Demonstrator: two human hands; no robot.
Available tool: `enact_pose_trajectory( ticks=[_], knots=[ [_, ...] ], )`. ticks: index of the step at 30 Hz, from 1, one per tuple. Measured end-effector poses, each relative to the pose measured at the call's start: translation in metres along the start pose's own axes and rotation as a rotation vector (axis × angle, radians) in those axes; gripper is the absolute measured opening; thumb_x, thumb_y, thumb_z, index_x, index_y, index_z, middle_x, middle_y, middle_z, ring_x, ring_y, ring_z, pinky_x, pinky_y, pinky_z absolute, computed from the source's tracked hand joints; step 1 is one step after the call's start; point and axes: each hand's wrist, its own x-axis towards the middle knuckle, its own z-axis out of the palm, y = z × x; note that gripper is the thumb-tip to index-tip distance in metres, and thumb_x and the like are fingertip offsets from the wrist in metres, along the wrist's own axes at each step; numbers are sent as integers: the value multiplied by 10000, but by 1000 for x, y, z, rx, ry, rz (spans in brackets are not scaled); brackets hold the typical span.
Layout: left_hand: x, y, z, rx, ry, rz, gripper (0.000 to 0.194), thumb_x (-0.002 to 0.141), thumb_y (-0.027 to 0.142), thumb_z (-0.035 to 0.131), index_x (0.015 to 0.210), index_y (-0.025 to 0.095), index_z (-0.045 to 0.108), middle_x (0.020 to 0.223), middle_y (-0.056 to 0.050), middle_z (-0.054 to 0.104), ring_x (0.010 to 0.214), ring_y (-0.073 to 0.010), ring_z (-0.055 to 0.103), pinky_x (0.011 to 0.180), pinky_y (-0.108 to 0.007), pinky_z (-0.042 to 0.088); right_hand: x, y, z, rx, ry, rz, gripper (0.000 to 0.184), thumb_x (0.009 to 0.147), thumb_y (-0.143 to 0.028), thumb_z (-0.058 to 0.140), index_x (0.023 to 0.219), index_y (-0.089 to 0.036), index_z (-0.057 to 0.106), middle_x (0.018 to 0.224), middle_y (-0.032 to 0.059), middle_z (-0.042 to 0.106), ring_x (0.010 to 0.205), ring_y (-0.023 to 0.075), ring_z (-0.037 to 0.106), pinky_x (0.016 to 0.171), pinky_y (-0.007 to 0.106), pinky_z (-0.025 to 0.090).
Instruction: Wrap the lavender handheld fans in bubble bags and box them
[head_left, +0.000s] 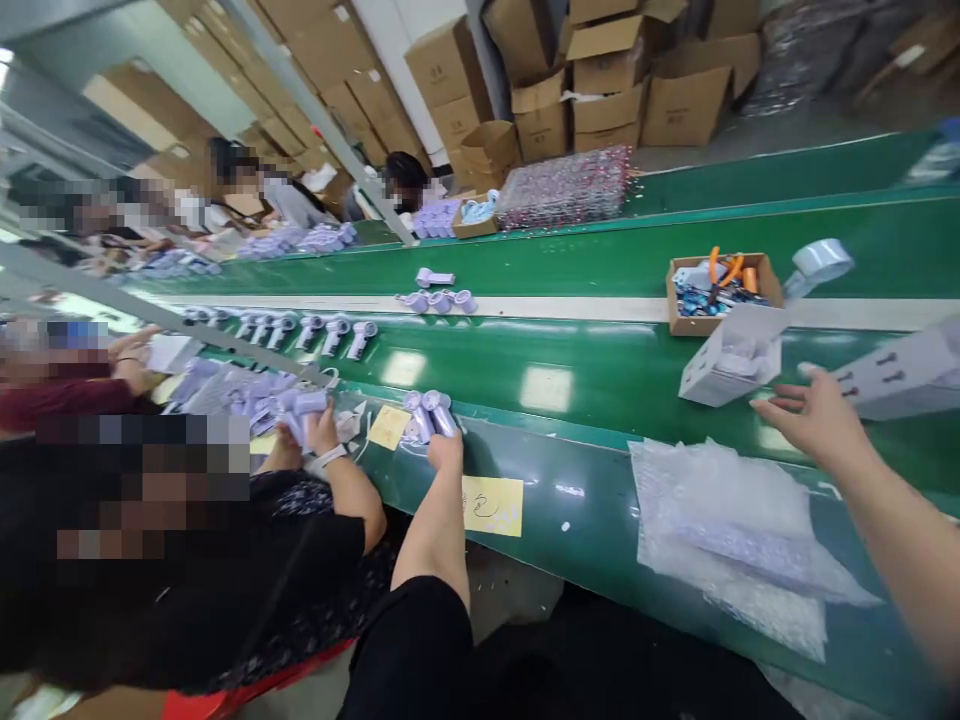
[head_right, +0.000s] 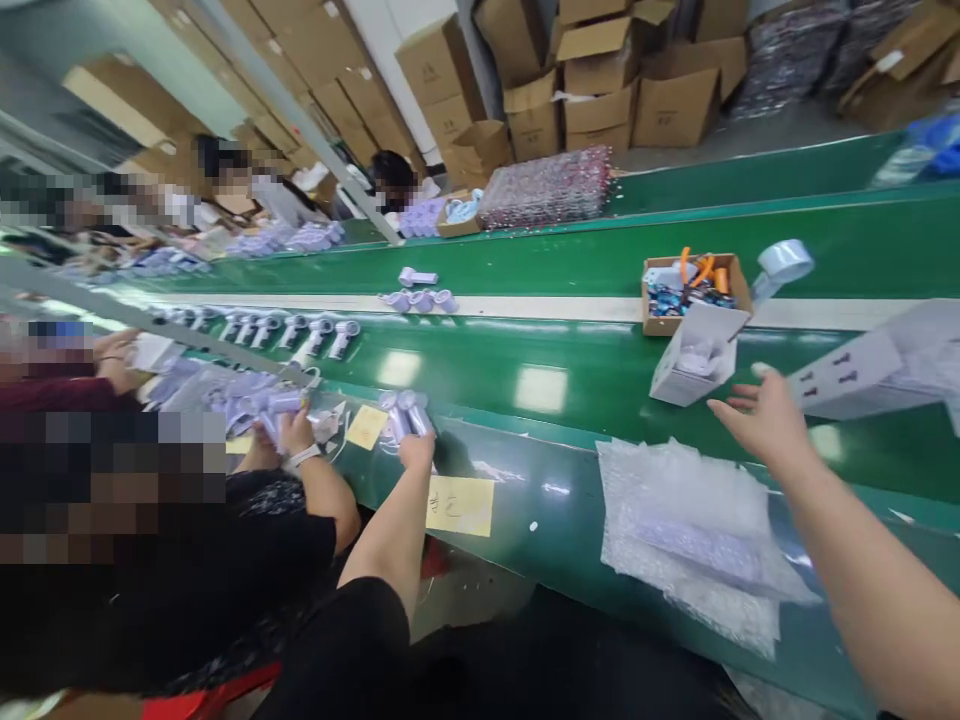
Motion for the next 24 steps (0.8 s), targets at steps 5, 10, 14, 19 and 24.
enact_pose_trajectory(
  ticks=[5,10,14,19,24],
  knots=[
    [-86,-13,33,-216,-265,-59,183,830,277,564,732,124,545,620,-16,563,524,-88,548,486,-179,427,-98,-17,41,212,-360,334,342,672,-491,712,819,-208,587,792,71,654,702,192,612,567,300,498],
    [-232,-73,49,-438,-936,-147,341,733,413,669,853,104,584,690,-40,606,536,-95,564,476,-188,424,-127,-16,108,724,-484,561,289,714,-384,725,906,-225,581,1036,69,669,877,212,649,696,371,572],
    [-285,-122,51,13,-1314,463,449,711,505,678,979,156,590,873,-69,625,776,-175,598,710,-302,495,-127,-9,94,776,-246,522,162,763,-279,674,886,-217,589,841,15,673,655,128,626,572,251,561],
    [-282,-151,70,739,-1178,1179,116,806,165,540,910,158,590,968,-117,582,1011,-255,503,913,-388,405,-145,8,15,704,-350,564,288,722,-262,719,973,-244,579,783,0,654,638,147,622,591,286,562],
    [-275,-149,74,739,-1078,1092,169,797,93,450,861,159,592,931,-126,580,983,-261,500,916,-401,396,-169,40,-15,608,-537,566,401,700,-315,735,1053,-242,561,925,54,671,740,198,641,634,324,545]
  ],
)
